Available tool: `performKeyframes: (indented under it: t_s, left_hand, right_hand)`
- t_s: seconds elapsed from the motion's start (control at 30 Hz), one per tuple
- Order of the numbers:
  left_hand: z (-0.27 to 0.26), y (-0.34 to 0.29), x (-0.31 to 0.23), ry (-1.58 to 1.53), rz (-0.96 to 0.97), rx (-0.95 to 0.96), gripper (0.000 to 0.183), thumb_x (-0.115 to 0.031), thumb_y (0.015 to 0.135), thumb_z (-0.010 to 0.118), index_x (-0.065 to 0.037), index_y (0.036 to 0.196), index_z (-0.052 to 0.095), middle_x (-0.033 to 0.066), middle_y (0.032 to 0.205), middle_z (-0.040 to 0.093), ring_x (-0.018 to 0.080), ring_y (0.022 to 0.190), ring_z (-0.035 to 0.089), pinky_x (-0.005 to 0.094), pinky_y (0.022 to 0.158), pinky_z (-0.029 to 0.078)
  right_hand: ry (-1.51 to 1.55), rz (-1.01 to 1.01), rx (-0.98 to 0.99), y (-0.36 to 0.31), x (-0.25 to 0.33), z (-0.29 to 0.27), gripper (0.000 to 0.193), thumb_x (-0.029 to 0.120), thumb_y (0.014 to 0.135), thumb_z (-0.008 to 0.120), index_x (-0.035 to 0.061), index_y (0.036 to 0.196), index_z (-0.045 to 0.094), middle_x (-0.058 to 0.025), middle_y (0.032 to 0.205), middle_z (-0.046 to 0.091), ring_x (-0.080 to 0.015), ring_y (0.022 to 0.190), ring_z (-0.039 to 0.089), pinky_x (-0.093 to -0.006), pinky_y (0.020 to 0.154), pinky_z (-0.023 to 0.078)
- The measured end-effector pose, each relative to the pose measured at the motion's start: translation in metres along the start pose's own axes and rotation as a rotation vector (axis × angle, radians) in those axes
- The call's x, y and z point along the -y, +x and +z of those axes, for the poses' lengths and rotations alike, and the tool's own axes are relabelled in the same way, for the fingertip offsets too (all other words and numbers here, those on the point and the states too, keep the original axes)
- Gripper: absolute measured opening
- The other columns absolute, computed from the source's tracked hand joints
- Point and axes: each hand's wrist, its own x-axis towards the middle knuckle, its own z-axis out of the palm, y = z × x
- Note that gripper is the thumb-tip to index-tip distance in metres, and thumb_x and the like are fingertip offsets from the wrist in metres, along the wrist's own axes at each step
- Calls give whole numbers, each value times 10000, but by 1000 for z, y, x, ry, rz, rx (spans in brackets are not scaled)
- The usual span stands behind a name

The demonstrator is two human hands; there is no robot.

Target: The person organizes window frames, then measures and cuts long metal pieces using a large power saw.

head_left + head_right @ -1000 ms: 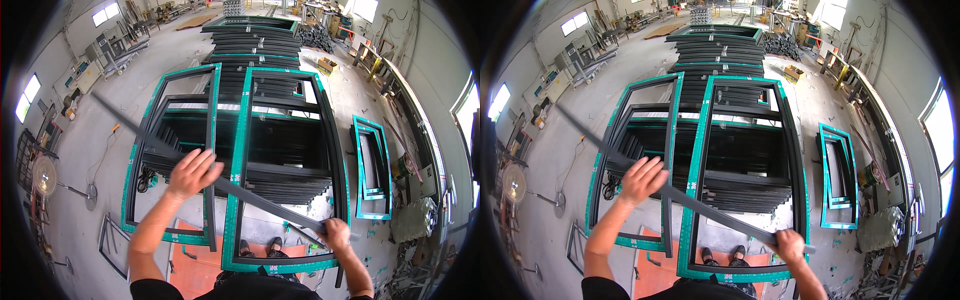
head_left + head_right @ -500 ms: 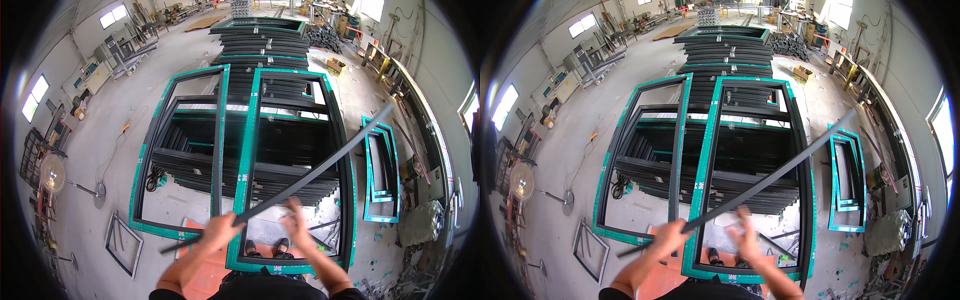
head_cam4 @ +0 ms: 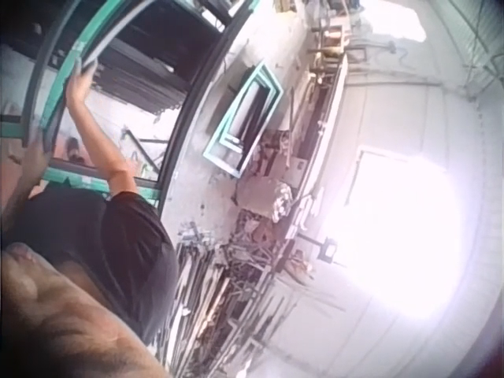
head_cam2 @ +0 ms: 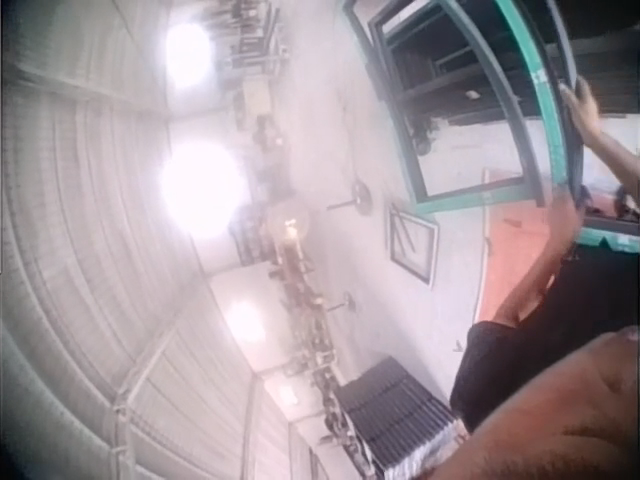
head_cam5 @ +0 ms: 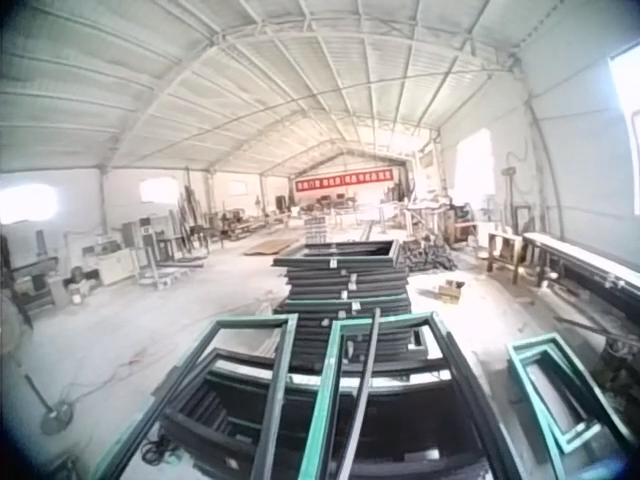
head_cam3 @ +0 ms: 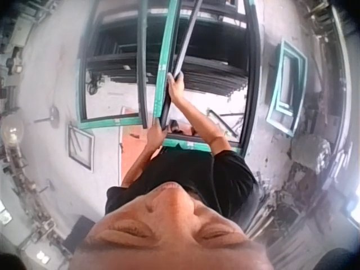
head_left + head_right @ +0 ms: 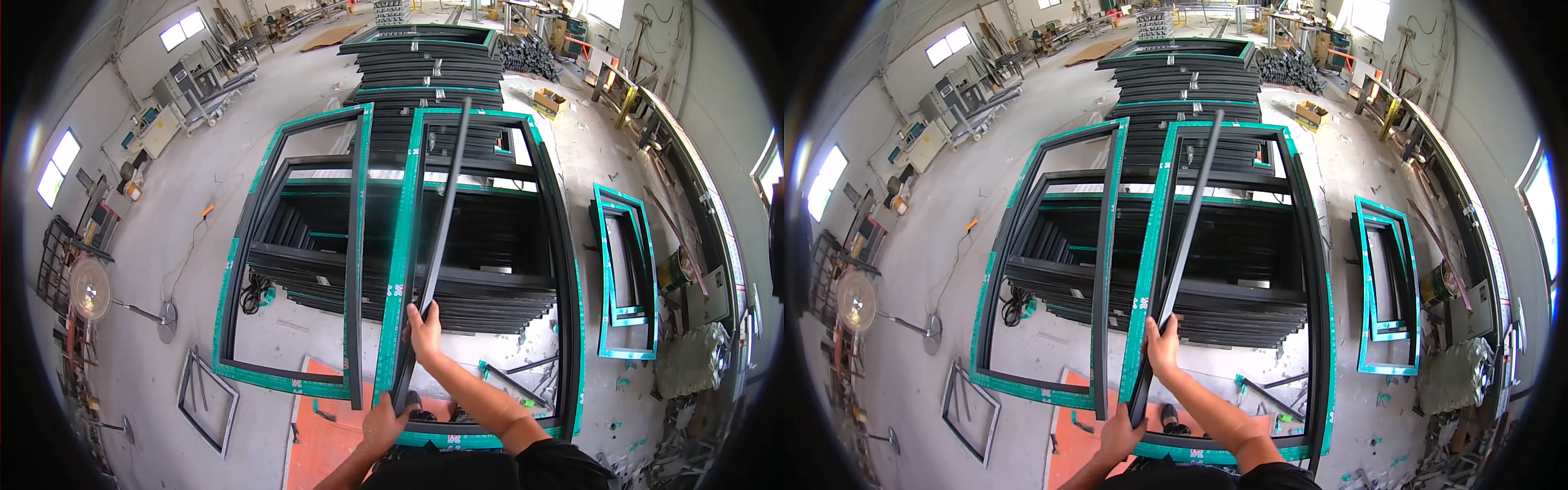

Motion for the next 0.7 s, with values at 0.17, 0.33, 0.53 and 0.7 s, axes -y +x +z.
performKeyframes:
  t_s: [0.17, 0.33, 0.53, 0.7]
  left_hand:
    - [36, 9, -4, -295, 103, -97, 481, -347, 835, 592, 5, 1117, 427, 277, 885, 618, 447, 808, 597, 503, 706, 466]
    - [70, 28, -8, -404, 44, -114, 423, -315, 841, 591, -10, 1093, 441, 278, 879, 611, 460, 812, 585, 507, 682, 459]
    - [77, 33, -13, -450, 34, -93, 434, -319, 847, 594, -3, 1106, 445, 277, 898, 597, 464, 829, 575, 501, 685, 455]
    - [77, 28, -14, -386, 24, -129, 451, -335, 848, 596, 5, 1105, 448, 276, 915, 597, 461, 837, 575, 500, 685, 458]
  right_hand:
    - [-166, 45, 24, 32, -5, -4, 400, 244, 897, 575, 6, 1181, 422, -49, 608, 497, -131, 410, 485, -288, 357, 400]
    - [-234, 84, 54, 49, -12, -8, 490, 209, 898, 572, -15, 1280, 362, -42, 596, 475, -119, 422, 460, -285, 374, 404]
    - [-218, 118, 43, 58, -19, -15, 500, 193, 893, 569, -12, 1296, 358, -41, 599, 464, -120, 423, 459, -281, 371, 399]
    - [-206, 120, 48, 54, -26, -16, 366, 209, 893, 569, 15, 1171, 430, -32, 606, 461, -117, 421, 460, -273, 365, 400]
